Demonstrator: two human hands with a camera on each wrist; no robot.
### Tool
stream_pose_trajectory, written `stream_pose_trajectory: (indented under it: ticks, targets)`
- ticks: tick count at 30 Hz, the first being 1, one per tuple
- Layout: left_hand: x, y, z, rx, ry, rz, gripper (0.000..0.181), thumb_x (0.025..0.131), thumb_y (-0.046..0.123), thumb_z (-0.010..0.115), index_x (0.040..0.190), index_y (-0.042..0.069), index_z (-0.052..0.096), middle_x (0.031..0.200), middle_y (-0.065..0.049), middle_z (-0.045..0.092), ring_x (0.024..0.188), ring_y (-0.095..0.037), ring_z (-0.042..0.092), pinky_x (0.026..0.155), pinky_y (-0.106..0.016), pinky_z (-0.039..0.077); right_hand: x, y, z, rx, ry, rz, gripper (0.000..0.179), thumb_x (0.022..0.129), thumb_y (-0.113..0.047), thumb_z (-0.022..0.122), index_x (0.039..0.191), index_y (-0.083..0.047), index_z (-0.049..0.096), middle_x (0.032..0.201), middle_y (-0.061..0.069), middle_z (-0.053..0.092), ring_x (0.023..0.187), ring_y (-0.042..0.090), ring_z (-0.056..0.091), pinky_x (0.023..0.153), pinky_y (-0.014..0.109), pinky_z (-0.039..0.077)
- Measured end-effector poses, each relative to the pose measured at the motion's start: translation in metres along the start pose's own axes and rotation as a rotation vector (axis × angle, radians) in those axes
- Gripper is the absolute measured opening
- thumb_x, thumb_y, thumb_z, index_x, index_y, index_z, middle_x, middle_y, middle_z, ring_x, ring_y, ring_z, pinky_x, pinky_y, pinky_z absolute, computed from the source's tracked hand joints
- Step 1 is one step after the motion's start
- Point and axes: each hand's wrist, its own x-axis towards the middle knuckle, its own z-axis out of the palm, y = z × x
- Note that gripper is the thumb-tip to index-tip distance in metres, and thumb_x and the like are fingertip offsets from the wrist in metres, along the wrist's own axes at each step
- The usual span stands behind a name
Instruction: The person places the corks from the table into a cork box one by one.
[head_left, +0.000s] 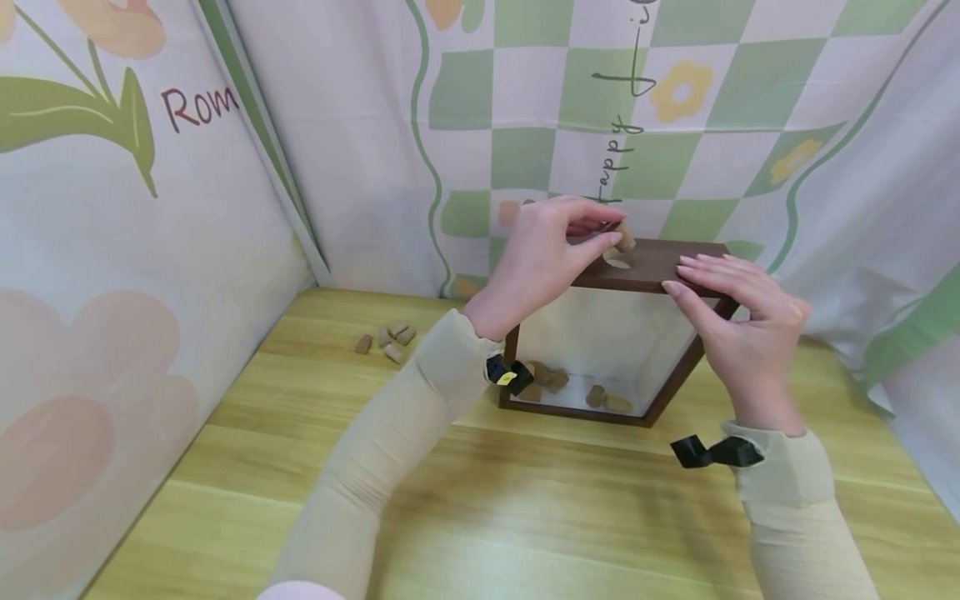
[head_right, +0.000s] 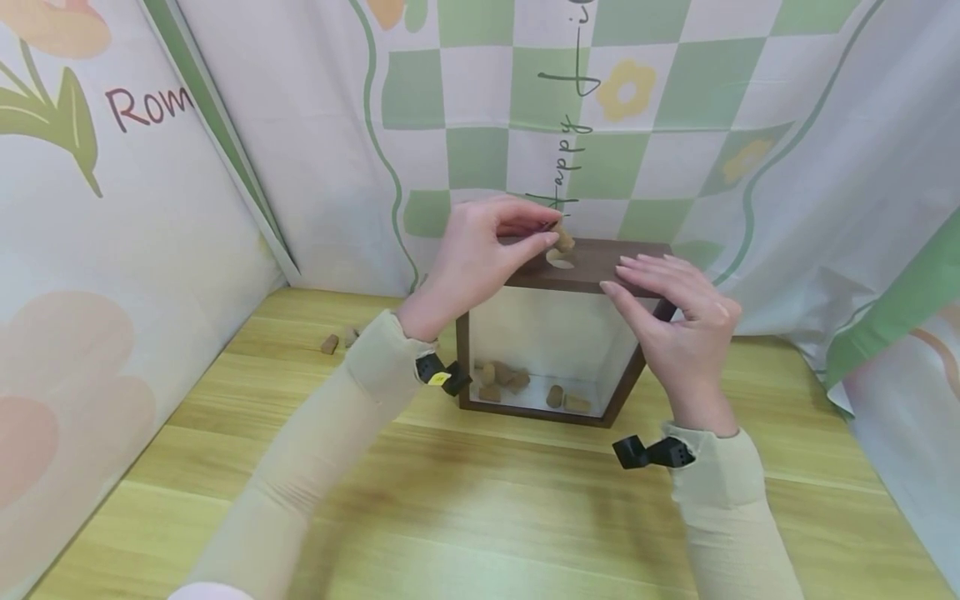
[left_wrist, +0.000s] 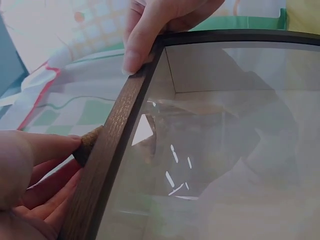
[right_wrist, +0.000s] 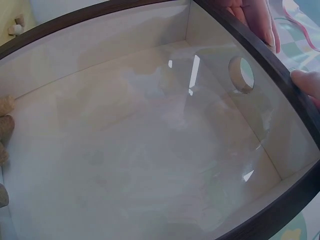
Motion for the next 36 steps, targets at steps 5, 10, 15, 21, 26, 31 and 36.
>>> stream_pose_trajectory:
  ticks: [5, 10, 15, 21, 26, 31, 36]
  targets:
    - [0.003, -0.001, 0.003, 0.051, -0.044, -0.033, 0.031, 0.095, 0.018, 0.075, 0.125, 0.010, 0.073, 0.121, 0.000, 0.071, 0.104, -0.003, 0.066, 0.089, -0.010, 0.046, 0.000, 0.003, 0.000, 0.002, 0.007, 0.001, 0.021, 0.077, -0.012, 0.091, 0.093, -0.001, 0.082, 0.096, 0.017, 0.076, 0.103, 0.016, 0.071, 0.102, 0.039, 0.049]
    - [0.001, -0.003, 0.003, 0.045, -0.013, -0.012, 0.039, 0.093, 0.024, 0.078, 0.130, 0.010, 0.070, 0.125, -0.002, 0.070, 0.109, -0.007, 0.066, 0.092, -0.012, 0.046, 0.000, 0.004, 0.000, 0.006, 0.010, 0.002, 0.022, 0.077, -0.012, 0.092, 0.093, -0.002, 0.082, 0.097, 0.017, 0.076, 0.103, 0.016, 0.071, 0.103, 0.040, 0.048]
    - [-0.003, -0.005, -0.002, 0.020, 0.067, 0.017, 0.039, 0.092, 0.026, 0.079, 0.127, 0.011, 0.072, 0.123, 0.002, 0.071, 0.112, 0.000, 0.062, 0.094, -0.011, 0.043, 0.000, 0.005, 0.000, -0.007, 0.005, 0.000, 0.022, 0.077, -0.014, 0.092, 0.094, -0.003, 0.082, 0.097, 0.016, 0.076, 0.103, 0.015, 0.071, 0.103, 0.040, 0.048]
    - [-0.014, -0.014, -0.011, 0.000, 0.187, 0.076, 0.035, 0.091, 0.023, 0.081, 0.123, 0.010, 0.075, 0.119, 0.001, 0.073, 0.112, -0.001, 0.062, 0.095, -0.015, 0.044, -0.001, 0.006, 0.000, 0.008, 0.009, 0.010, 0.021, 0.076, -0.011, 0.092, 0.093, -0.002, 0.082, 0.096, 0.016, 0.076, 0.103, 0.016, 0.071, 0.103, 0.039, 0.049]
    - [-0.028, -0.023, -0.024, -0.074, 0.254, 0.062, 0.034, 0.090, 0.022, 0.082, 0.121, 0.010, 0.076, 0.118, 0.002, 0.073, 0.110, -0.003, 0.064, 0.095, -0.021, 0.048, -0.001, 0.006, 0.001, 0.010, 0.010, 0.015, 0.021, 0.076, -0.010, 0.092, 0.093, -0.002, 0.082, 0.096, 0.016, 0.076, 0.103, 0.016, 0.071, 0.103, 0.039, 0.049]
    - [-0.039, -0.031, -0.037, -0.081, 0.323, 0.015, 0.032, 0.089, 0.023, 0.083, 0.118, 0.010, 0.077, 0.117, 0.004, 0.074, 0.106, -0.002, 0.065, 0.095, -0.024, 0.050, -0.002, 0.003, 0.001, 0.013, 0.016, 0.014, 0.020, 0.077, -0.010, 0.091, 0.092, -0.001, 0.082, 0.096, 0.017, 0.076, 0.102, 0.016, 0.071, 0.102, 0.040, 0.049]
    - [-0.050, -0.039, -0.052, -0.078, 0.390, -0.009, 0.030, 0.088, 0.021, 0.084, 0.115, 0.009, 0.078, 0.114, 0.001, 0.075, 0.106, -0.003, 0.065, 0.095, -0.025, 0.051, 0.000, -0.004, 0.001, 0.019, 0.020, 0.017, 0.020, 0.077, -0.009, 0.090, 0.092, 0.001, 0.081, 0.095, 0.018, 0.076, 0.102, 0.015, 0.071, 0.102, 0.040, 0.049]
